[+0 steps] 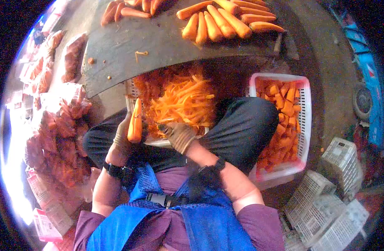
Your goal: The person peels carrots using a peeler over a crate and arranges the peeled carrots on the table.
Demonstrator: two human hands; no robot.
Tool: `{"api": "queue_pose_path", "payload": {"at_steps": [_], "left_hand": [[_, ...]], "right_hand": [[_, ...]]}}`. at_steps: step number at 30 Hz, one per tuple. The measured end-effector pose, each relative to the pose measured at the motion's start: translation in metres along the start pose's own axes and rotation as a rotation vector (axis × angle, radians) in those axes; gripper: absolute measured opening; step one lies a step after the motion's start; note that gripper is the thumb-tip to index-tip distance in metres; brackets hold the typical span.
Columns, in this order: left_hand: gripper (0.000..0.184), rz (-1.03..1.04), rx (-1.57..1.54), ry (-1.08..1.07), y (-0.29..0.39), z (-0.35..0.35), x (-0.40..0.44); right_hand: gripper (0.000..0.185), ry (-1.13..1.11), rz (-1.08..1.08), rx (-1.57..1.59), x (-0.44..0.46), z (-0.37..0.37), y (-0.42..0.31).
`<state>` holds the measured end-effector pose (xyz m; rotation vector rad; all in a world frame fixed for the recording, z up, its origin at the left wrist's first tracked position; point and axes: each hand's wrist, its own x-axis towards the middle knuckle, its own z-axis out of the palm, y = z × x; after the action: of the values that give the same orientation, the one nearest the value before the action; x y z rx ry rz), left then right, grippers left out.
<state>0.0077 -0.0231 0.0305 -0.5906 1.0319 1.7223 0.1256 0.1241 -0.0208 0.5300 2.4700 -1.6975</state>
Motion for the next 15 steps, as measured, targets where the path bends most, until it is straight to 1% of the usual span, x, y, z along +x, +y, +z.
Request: {"api": "queue_pose_path", "payload": {"at_steps": [1, 3, 6, 9, 11, 13, 14, 15], "left_hand": [[0.041, -0.001, -0.027, 0.041, 0.001, -0.004, 0.007], [0.039, -0.004, -0.079, 0.123, 0.002, -0.013, 0.022], [0.039, 0.046, -0.073, 0.143, -0.002, -0.016, 0.039], [0.039, -0.076, -0.142, 0.132, -0.001, -0.006, 0.038], [0.04, -0.048, -0.04, 0.095, -0.008, -0.006, 0.043], [0.041, -0.048, 0.041, 0.043, -0.013, -0.001, 0.036], [0.042, -0.159, 0.017, -0.065, -0.01, -0.001, 0.026], [0.045, -0.121, 0.104, -0.069, -0.013, 0.008, 0.01]], "right_hand": [[0.061, 0.036, -0.066, 0.021, 0.0, 0.002, -0.001], [0.06, 0.003, -0.078, 0.062, -0.002, 0.002, -0.006], [0.059, -0.01, -0.083, 0.042, -0.001, 0.006, -0.004], [0.058, 0.007, -0.023, 0.035, -0.001, 0.007, -0.004], [0.059, -0.021, 0.029, 0.008, -0.001, 0.005, -0.003], [0.065, -0.082, 0.079, -0.058, 0.005, 0.003, 0.006], [0.065, 0.02, 0.004, -0.045, 0.01, 0.011, 0.021], [0.065, 0.125, -0.067, -0.029, 0.016, 0.024, 0.043]]}}
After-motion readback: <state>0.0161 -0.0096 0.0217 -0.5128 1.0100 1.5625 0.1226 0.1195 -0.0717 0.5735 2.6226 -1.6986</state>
